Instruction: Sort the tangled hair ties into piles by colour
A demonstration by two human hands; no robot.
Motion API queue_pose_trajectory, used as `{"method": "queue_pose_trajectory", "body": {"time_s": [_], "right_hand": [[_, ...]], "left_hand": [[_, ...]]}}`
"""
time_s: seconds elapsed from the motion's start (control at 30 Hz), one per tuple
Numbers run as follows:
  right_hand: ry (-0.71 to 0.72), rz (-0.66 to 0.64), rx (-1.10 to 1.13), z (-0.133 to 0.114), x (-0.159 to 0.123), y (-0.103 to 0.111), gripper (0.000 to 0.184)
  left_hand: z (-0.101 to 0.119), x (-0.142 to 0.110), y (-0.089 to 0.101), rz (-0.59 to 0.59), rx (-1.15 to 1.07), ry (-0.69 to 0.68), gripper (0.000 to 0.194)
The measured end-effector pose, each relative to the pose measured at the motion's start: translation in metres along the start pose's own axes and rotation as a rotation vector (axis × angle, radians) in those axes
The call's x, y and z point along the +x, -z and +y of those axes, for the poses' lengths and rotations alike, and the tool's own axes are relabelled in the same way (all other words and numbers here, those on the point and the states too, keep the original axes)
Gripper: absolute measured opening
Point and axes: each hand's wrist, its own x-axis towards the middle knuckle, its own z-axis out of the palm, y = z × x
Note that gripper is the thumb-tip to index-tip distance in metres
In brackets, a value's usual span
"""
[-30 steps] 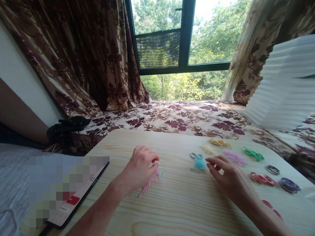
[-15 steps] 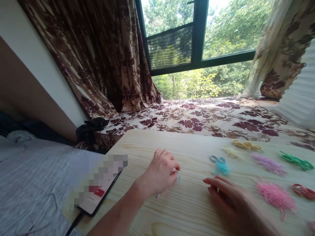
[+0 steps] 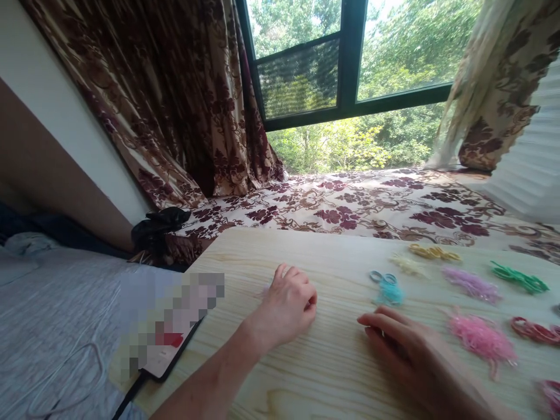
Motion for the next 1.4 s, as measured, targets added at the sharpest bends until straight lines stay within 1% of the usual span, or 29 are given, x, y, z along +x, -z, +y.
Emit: {"method": "queue_pose_trajectory", "body": {"time_s": [0.07,0.13,0.23,0.27,0.37,0.43,0.5,0.6,0.8,1.0,1.17,1.4], "right_hand": [[0.006,0.001,-0.005,0.000,0.001,0.000,0.027],[0.018,0.013,0.005,0.001,0.000,-0.001,0.026],[0.016,0.065,0.045,0.002,-0.002,-0.004,0.025],[0.012,0.091,0.063,0.002,-0.003,-0.005,0.025],[0.024,0.174,0.114,-0.003,-0.003,-0.004,0.021],[0.037,0.210,0.149,-0.007,-0.002,-0.002,0.018],[0.051,0.226,0.187,-0.010,-0.001,-0.001,0.017],[0.079,0.219,0.226,-0.013,0.000,0.000,0.016],[0.075,0.187,0.251,-0.016,0.000,0.001,0.013],[0.139,0.245,0.177,-0.019,-0.001,0.002,0.013],[0.149,0.216,0.124,-0.020,0.000,0.000,0.007],[0.145,0.189,0.123,-0.020,0.001,0.001,0.010]], "left_hand": [[0.000,0.001,0.000,0.011,-0.017,-0.001,0.017],[0.001,0.002,0.002,0.054,-0.074,0.016,0.017],[0.004,0.004,0.004,0.132,-0.279,0.114,0.013],[0.007,0.004,0.004,0.123,-0.384,0.162,0.012],[0.015,0.002,0.005,0.005,-0.686,0.290,0.014],[0.021,0.001,0.006,-0.060,-0.776,0.313,0.014],[0.026,0.000,0.005,-0.088,-0.795,0.299,0.013],[0.029,0.000,0.004,-0.117,-0.814,0.270,0.013],[0.029,-0.001,0.002,-0.086,-0.831,0.287,0.014],[0.032,-0.002,0.001,-0.073,-0.799,0.271,0.010],[0.036,-0.003,0.001,-0.061,-0.786,0.280,0.009],[0.038,-0.005,-0.001,-0.034,-0.765,0.238,0.008]]}}
